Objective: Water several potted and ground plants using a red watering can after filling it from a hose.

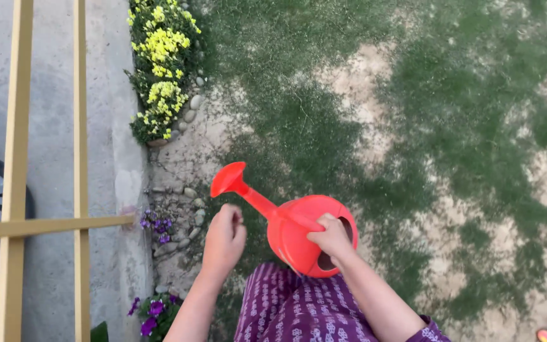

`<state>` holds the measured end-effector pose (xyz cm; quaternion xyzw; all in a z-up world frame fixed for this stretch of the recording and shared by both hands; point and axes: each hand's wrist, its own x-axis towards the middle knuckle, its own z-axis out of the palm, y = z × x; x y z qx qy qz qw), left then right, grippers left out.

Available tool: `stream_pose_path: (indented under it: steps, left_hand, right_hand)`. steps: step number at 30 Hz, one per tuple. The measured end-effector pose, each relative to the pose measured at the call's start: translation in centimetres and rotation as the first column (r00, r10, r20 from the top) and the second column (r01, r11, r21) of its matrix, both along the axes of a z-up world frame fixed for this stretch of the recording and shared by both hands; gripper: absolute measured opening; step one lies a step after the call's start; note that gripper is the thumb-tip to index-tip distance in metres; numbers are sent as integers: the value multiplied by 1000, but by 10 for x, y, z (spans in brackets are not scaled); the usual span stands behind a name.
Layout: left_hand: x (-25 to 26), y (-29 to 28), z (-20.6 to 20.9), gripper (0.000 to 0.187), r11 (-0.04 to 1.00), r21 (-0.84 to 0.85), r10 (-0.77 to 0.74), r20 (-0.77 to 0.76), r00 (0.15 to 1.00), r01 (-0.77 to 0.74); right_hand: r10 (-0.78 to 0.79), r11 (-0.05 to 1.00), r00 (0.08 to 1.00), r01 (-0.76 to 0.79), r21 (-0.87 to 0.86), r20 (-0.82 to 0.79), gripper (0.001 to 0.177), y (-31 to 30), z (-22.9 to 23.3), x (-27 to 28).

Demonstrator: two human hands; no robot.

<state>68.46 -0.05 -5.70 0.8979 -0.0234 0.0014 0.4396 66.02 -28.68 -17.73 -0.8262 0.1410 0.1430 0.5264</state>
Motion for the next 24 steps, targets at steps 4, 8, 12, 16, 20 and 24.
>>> stream_pose_path:
  steps: [4,8,12,16,20,24]
  left_hand:
    - [40,52,-104,10,976,111,210,-263,942,-186]
    - [33,135,-269,13,952,193,300,-431,851,-238]
    - [104,176,-357,26,902,354,412,-544,731,-245]
    - [260,142,-377,32,946,219,323,-547,773,-240]
    - [515,15,-272,12,810,-175,318,-671,670,-560]
    - [726,-89,-212,9,717,-483,38,-693,720,-503]
  right_hand:
    - [-168,984,983,172,50,-74,22,-51,-13,105]
    - [-318,935,935,336,112,-155,26,-109,-39,223]
    - [-437,882,885,457,118,-161,28,-158,-74,332]
    - [-494,864,860,502,36,-127,29,-198,-69,448]
    - [-551,829,824,559,24,-133,32,-222,-69,572]
    - [-601,773,781,622,123,-170,42,-245,-71,697]
